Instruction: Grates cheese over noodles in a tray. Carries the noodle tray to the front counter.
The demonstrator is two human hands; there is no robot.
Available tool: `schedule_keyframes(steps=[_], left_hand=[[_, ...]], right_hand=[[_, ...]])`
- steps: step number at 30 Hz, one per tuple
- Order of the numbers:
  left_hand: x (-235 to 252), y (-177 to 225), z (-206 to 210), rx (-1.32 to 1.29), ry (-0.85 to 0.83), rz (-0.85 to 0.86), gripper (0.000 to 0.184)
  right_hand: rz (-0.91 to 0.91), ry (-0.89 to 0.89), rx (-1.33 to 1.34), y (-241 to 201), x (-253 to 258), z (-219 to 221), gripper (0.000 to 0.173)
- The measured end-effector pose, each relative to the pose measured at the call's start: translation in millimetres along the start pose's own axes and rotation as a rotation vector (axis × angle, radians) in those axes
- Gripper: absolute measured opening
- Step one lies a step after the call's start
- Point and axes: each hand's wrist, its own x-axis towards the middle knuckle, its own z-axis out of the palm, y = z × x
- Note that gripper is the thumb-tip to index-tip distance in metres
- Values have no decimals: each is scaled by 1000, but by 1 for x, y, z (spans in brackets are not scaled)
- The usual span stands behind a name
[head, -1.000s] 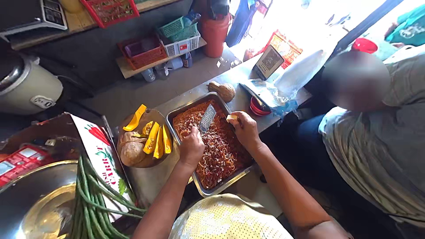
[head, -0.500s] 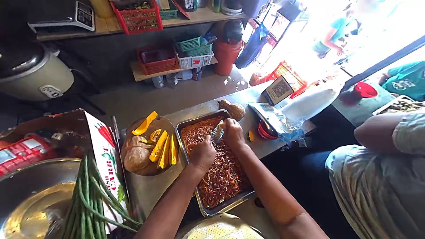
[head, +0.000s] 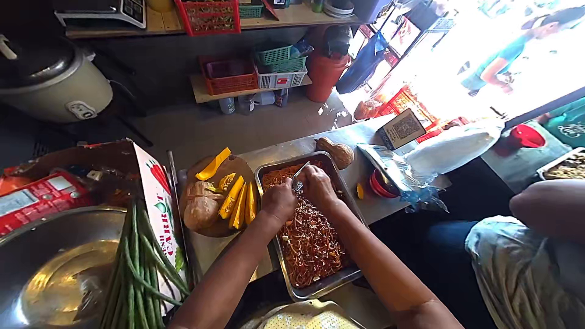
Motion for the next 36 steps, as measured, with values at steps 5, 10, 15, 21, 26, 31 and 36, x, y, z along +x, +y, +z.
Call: schedule_keyframes(steps=[5,10,15,21,26,31,36], left_hand=[[-11,-18,-3,0,46,-24,36],[-18,-43,-5,-36,127,-54,33],[-34,-49,-8,-8,160,-113,31],[-43,-60,-2,-55,262,-105,26],[-65,-49,17,-90,216,-92,32],[-72,-46,24,-206,235,-34,31],[-88,-39,36,-372,149,38,32]], right_hand=[[23,56,15,6,19,6,22],[-95,-5,41,-37,9,21,21],[-83,77,88,-26,30,34,21],[-296,46,132,-58,-17,45,20],[-210,205,133,-15,-20,42,22],[-256,201,149,-34,-64,38,19],[-231,381,124,6,-76,29,24]])
